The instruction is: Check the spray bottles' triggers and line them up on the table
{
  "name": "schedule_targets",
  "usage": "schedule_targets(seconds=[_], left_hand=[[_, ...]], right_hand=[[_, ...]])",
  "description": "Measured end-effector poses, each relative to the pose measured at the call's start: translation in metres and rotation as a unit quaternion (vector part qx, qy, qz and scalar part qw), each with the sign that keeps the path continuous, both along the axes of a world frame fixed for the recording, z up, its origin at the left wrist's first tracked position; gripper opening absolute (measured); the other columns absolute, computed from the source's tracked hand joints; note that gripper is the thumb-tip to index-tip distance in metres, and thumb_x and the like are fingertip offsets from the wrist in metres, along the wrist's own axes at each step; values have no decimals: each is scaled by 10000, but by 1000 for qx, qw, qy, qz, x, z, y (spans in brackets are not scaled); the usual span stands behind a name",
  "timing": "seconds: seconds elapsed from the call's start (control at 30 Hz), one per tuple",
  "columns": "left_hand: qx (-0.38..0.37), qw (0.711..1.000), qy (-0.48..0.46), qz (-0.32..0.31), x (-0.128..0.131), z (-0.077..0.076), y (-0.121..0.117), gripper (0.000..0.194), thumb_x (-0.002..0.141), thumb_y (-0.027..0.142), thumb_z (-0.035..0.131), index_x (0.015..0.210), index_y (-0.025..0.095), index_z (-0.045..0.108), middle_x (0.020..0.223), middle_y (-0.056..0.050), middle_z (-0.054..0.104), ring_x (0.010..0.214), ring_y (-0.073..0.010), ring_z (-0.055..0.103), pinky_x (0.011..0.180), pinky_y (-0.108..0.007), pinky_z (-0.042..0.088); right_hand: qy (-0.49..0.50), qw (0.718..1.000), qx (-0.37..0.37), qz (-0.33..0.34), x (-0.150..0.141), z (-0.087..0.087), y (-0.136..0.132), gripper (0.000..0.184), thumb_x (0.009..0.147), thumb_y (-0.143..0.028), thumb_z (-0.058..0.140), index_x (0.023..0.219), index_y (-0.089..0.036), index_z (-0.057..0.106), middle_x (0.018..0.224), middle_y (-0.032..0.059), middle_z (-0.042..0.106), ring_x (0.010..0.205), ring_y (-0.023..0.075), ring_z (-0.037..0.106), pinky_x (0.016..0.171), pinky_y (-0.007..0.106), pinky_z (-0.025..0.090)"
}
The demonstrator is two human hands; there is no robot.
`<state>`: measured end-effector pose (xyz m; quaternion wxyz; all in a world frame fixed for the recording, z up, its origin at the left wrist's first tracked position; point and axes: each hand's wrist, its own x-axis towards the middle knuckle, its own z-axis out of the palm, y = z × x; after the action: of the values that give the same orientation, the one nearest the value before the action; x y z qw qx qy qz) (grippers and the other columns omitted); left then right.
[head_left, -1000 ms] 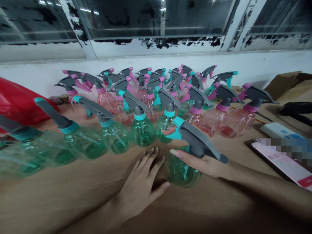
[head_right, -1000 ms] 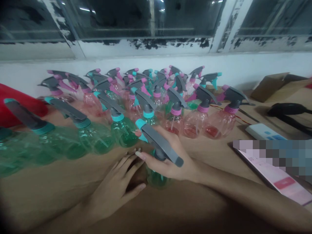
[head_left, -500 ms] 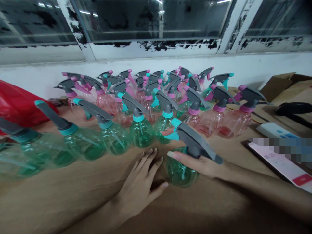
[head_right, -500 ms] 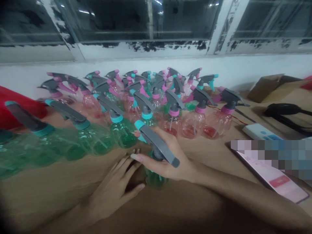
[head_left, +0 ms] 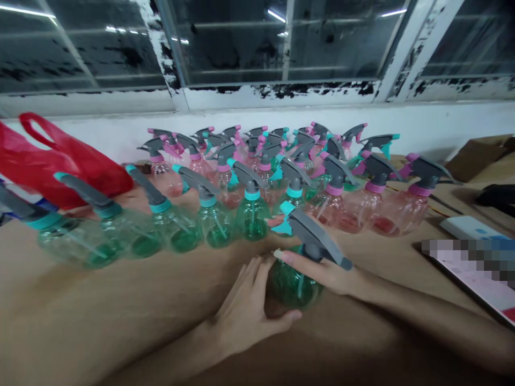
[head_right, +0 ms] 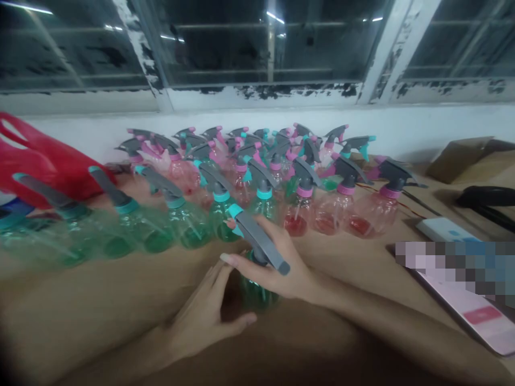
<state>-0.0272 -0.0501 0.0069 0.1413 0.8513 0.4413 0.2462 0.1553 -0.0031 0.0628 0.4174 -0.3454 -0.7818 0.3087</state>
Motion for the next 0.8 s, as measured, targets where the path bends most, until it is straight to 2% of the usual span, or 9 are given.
schedule_targets(seconds=[0.1, 0.2, 0.3, 0.43, 0.57, 0.63, 0.7, 0.77, 0.8], left_hand=[[-8, 999, -18, 32, -12, 7, -12, 740, 816, 444, 635, 1387, 195, 236, 1301, -161, 481, 1202, -332, 464, 955, -519, 420], [-8, 997, -39, 63, -29, 14, -28, 732, 830, 451, 630, 1390, 213, 222, 1282, -146, 487, 1179, -318, 481, 941, -506, 442], [15, 995, -49, 88, -48, 20, -45, 665, 828, 466, 638, 1338, 223, 286, 1283, -136, 479, 1167, -323, 482, 931, -501, 454], [44, 984, -71, 157, -73, 27, -65, 532, 820, 366, 649, 1255, 249, 366, 1227, -88, 505, 1134, -307, 503, 924, -458, 475], [81, 972, -66, 212, -102, 33, -84, 579, 791, 360, 672, 1280, 286, 370, 1244, -64, 471, 1151, -314, 481, 943, -461, 468], [84, 965, -62, 239, -120, 33, -92, 583, 802, 397, 673, 1294, 298, 377, 1242, -60, 458, 1138, -305, 488, 933, -466, 476], [82, 963, -47, 250, -139, 32, -100, 522, 830, 409, 654, 1284, 314, 413, 1261, -51, 446, 1162, -301, 468, 956, -482, 452], [89, 964, -36, 250, -158, 30, -105, 471, 848, 414, 639, 1268, 324, 447, 1291, -46, 446, 1218, -316, 417, 997, -513, 400], [98, 963, -41, 247, -168, 30, -108, 523, 836, 442, 646, 1295, 317, 427, 1297, -57, 454, 1219, -328, 417, 993, -523, 398]], right_hand=[[42, 998, -17, 40, -20, 1, -4, 388, 788, -363, 632, 1145, -243, 542, 817, 5, 646, 606, 158, 608, 583, 323, 524], [73, 993, -4, 88, -49, 5, -12, 390, 758, -341, 665, 1112, -228, 546, 928, 29, 656, 737, 166, 636, 712, 333, 528], [73, 991, 8, 110, -84, 9, -24, 426, 733, -351, 671, 1112, -191, 560, 995, 63, 659, 795, 180, 637, 739, 335, 516], [77, 984, 21, 157, -131, 9, -37, 454, 716, -326, 668, 1124, -171, 544, 984, 79, 665, 842, 200, 633, 794, 368, 506], [84, 971, 43, 218, -170, 9, -41, 467, 722, -339, 675, 1135, -182, 523, 987, 68, 635, 883, 203, 618, 788, 381, 508], [66, 965, 53, 248, -186, 13, -42, 475, 714, -358, 689, 1122, -179, 522, 1014, 75, 618, 920, 206, 608, 783, 368, 509], [21, 958, 69, 276, -198, 20, -43, 513, 705, -378, 703, 1137, -175, 513, 1106, 100, 594, 1025, 224, 577, 846, 380, 491], [-35, 950, 76, 301, -206, 29, -42, 640, 688, -409, 717, 1230, -179, 467, 1243, 121, 538, 1146, 242, 520, 936, 397, 451], [-64, 946, 74, 309, -209, 34, -41, 723, 677, -436, 723, 1289, -191, 427, 1304, 121, 504, 1193, 250, 490, 967, 404, 433]])
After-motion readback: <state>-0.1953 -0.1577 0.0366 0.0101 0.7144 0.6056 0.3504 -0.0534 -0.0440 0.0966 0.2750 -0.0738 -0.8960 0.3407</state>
